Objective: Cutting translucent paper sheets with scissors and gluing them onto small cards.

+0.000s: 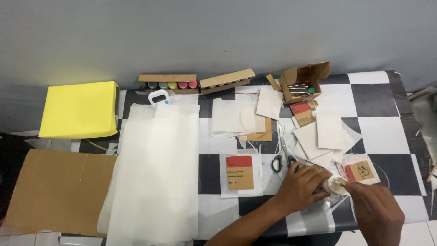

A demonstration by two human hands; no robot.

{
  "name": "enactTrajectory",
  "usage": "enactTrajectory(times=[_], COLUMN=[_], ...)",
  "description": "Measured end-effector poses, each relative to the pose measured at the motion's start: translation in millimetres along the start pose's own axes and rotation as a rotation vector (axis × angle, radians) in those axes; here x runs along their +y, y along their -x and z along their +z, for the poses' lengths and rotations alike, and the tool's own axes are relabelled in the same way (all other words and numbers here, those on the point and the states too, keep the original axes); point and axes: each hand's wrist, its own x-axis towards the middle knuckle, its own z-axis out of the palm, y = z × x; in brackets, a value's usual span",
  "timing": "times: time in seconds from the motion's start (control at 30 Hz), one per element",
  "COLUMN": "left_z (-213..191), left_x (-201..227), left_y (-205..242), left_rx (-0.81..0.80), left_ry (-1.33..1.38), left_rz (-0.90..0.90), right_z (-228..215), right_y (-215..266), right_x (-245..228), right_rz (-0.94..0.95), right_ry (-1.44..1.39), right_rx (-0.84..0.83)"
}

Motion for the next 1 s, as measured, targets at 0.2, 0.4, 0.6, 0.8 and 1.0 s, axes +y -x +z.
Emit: enactTrajectory(times=[0.2,0.4,0.6,0.8,1.0], left_z=[-2,-1,3,7,-57], left_x=[1,-1,1,5,2], left_y=[-3,-6,-4,-9,-24], left_rx=[-0.001,0.039,0.037,0.066,0.105], left_ry=[-0.026,-0.049,0.017,0.028,0.001], left_rz=[0.022,0.029,0.016,0.031,-0.054], right_z=[16,23,25,1,11], right_y=[9,11,16,-10,-48], right_x=[11,20,22,-9,-36], right_rz=[0.079,0.074,0.113,0.025,-0.077], right_ry=[0.096,0.125,0.12,-0.014,-0.145], right_rx=[-0.04,-0.053,-0.048,0.034,0.064])
